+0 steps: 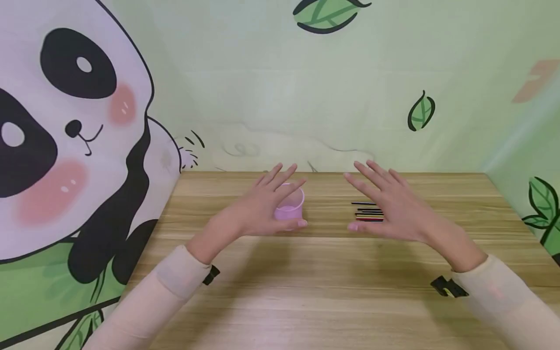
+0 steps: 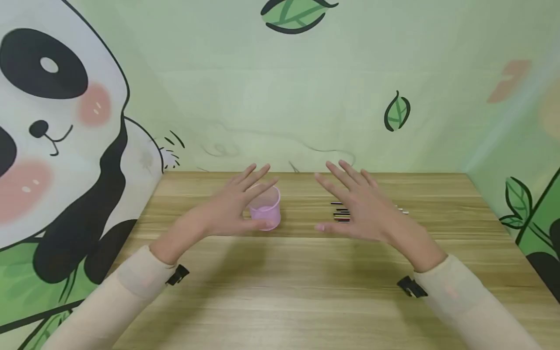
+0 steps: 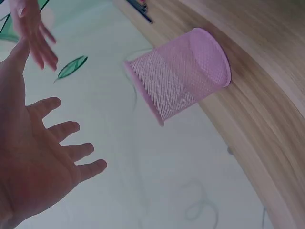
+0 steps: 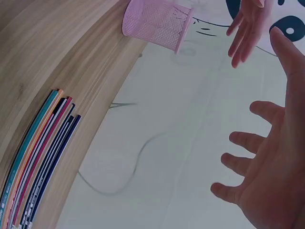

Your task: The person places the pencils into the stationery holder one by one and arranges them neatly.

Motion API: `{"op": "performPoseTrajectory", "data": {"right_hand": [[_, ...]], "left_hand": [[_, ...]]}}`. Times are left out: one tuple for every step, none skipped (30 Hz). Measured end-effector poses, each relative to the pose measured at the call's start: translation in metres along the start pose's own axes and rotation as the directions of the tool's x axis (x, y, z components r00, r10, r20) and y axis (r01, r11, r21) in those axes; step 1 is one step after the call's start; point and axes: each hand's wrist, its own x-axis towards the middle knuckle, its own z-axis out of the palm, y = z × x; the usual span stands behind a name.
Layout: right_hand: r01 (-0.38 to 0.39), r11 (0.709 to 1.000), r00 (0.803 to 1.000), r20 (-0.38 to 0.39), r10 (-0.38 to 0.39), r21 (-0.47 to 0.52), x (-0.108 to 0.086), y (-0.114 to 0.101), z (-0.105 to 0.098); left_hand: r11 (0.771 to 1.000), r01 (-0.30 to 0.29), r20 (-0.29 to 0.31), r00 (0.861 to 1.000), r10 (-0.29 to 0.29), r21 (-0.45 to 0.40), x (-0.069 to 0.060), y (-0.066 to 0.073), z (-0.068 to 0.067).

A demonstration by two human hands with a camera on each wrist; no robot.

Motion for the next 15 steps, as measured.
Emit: {"op": "performPoseTrajectory", "data": {"right_hand": [[-0.002, 1.000, 1.000, -0.006, 0.003, 0.028, 0.001, 0.002, -0.001], [-0.010, 0.998, 1.000, -0.005, 0.011, 0.058, 0.002, 0.005, -0.002], [-0.023, 0.995, 1.000, -0.003, 0.023, 0.097, 0.003, 0.008, -0.002], [-0.038, 0.989, 0.999, 0.001, 0.038, 0.142, 0.005, 0.012, -0.002], [-0.059, 0.981, 0.998, 0.010, 0.058, 0.187, 0.006, 0.015, -0.002], [-0.081, 0.970, 0.997, 0.020, 0.079, 0.228, 0.008, 0.019, -0.002], [-0.103, 0.960, 0.995, 0.032, 0.098, 0.259, 0.009, 0.023, -0.002], [-0.125, 0.950, 0.992, 0.046, 0.117, 0.288, 0.011, 0.028, 0.000], [-0.142, 0.940, 0.990, 0.056, 0.132, 0.311, 0.013, 0.033, 0.002], [-0.157, 0.932, 0.988, 0.064, 0.144, 0.327, 0.016, 0.038, 0.005], [-0.173, 0.926, 0.985, 0.072, 0.158, 0.336, 0.018, 0.044, 0.009], [-0.188, 0.920, 0.982, 0.078, 0.171, 0.343, 0.020, 0.050, 0.014], [-0.199, 0.916, 0.980, 0.084, 0.181, 0.349, 0.023, 0.057, 0.021], [-0.212, 0.909, 0.977, 0.093, 0.191, 0.360, 0.025, 0.063, 0.028], [-0.221, 0.904, 0.975, 0.103, 0.197, 0.367, 0.027, 0.069, 0.035]], "left_hand": [[0.999, 0.000, -0.011, 1.000, 0.000, -0.044, 0.000, -0.004, -0.002], [0.995, 0.002, -0.026, 1.000, -0.005, -0.099, 0.001, -0.008, -0.003], [0.987, 0.010, -0.037, 0.999, -0.016, -0.160, 0.001, -0.013, -0.005], [0.977, 0.022, -0.051, 0.998, -0.034, -0.211, 0.001, -0.018, -0.005], [0.965, 0.037, -0.061, 0.997, -0.054, -0.261, 0.002, -0.024, -0.005], [0.950, 0.057, -0.068, 0.994, -0.082, -0.308, 0.001, -0.030, -0.005], [0.934, 0.076, -0.077, 0.991, -0.110, -0.348, 0.001, -0.035, -0.003], [0.921, 0.094, -0.088, 0.987, -0.137, -0.379, 0.002, -0.040, 0.001], [0.905, 0.111, -0.094, 0.982, -0.163, -0.410, 0.002, -0.045, 0.006], [0.893, 0.121, -0.101, 0.978, -0.181, -0.433, 0.002, -0.050, 0.012], [0.878, 0.129, -0.102, 0.975, -0.197, -0.460, 0.003, -0.054, 0.018], [0.861, 0.132, -0.104, 0.972, -0.208, -0.491, 0.003, -0.057, 0.025], [0.843, 0.132, -0.108, 0.970, -0.218, -0.522, 0.004, -0.059, 0.033], [0.823, 0.132, -0.110, 0.967, -0.229, -0.553, 0.005, -0.061, 0.040], [0.801, 0.135, -0.111, 0.964, -0.243, -0.583, 0.005, -0.062, 0.047]]}}
